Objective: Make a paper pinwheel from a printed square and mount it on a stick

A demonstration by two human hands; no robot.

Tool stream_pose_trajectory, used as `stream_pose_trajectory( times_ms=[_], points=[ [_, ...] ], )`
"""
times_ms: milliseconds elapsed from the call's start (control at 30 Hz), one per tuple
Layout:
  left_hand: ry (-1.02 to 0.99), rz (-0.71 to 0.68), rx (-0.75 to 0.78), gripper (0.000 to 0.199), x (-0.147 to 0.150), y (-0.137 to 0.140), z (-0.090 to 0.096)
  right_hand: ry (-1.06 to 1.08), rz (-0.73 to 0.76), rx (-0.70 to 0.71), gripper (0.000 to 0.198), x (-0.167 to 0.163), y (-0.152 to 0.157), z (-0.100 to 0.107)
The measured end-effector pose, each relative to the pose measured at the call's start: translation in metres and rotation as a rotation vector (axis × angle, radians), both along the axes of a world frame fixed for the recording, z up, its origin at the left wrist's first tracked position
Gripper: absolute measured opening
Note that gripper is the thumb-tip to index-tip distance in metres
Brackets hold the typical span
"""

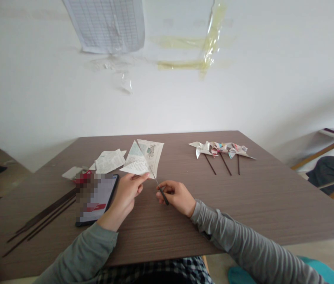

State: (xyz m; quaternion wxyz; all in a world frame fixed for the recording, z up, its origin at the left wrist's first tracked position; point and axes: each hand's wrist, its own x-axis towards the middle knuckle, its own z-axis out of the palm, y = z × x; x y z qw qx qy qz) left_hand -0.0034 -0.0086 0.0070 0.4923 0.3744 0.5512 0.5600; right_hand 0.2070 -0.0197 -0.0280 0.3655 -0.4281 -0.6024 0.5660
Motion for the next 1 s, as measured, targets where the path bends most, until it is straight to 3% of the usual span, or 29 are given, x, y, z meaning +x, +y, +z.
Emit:
stream_pose_trajectory(
  times_ms=[667,1000],
  points=[
    [-0.025,-0.028,-0.011,0.033,-0.0003,-0.0019,0.0026,-0.034,-0.012,0.004,0.073,0.0005,0.0006,-0.0007],
    [0.004,-0.061,-0.021,0.025,0.0022,-0.0035,0.0059,-0.030,-0.044,0.013,0.074,0.0005,-0.0007,0.0028]
  ],
)
